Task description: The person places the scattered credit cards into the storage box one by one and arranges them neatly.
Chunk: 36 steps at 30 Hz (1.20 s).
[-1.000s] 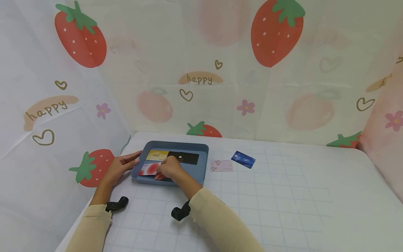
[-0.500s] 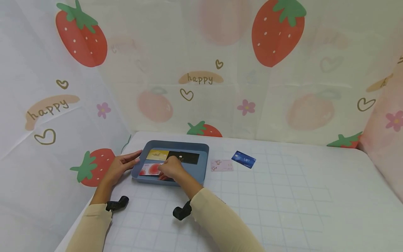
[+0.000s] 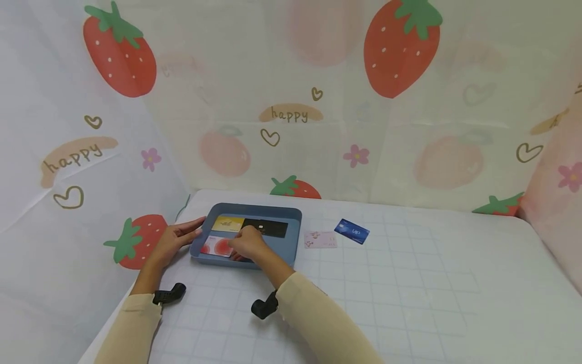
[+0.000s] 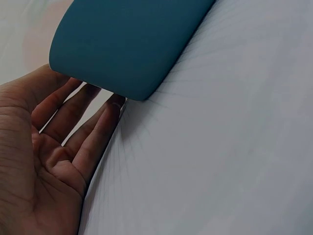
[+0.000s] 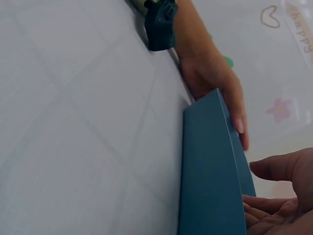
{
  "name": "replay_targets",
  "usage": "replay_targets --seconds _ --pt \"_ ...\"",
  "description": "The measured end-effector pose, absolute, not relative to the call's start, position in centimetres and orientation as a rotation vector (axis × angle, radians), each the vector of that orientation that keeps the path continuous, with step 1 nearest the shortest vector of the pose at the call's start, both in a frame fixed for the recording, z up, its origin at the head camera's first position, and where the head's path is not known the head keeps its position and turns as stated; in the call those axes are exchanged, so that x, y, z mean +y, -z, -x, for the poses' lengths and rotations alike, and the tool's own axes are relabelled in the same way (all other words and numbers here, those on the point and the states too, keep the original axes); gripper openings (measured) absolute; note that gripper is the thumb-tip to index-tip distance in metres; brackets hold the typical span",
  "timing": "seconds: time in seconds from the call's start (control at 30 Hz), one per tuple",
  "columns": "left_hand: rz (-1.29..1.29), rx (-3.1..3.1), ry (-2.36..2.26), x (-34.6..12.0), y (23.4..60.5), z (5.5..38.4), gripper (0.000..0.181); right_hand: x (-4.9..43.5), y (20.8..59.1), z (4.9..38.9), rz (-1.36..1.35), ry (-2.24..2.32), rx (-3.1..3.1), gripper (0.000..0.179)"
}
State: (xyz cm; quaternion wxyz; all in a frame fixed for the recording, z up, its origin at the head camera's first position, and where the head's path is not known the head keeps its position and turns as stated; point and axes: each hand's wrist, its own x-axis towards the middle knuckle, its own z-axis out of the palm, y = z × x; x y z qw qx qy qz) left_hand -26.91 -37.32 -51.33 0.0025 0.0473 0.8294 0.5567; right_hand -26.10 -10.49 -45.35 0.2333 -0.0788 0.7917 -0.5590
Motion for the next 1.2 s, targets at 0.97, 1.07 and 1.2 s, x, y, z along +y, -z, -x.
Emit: replay_targets --seconds 0.97,1.07,1.2 --pt "-0.17 2.617 -1.73 -37.3 51.7 26.9 0.052 -2.6 41.0 21.9 0.821 1.457 2.385 0.023" --pt "-0.155 2.611 -1.747 -37.3 51.5 26.8 0.053 -1.8 40.9 21.5 0.851 1.45 2.383 0.025" --pt "-0.135 2.623 -1.731 -37.2 51.4 26.8 0.053 -0.8 41.0 20.9 0.879 1.431 2.406 0.025"
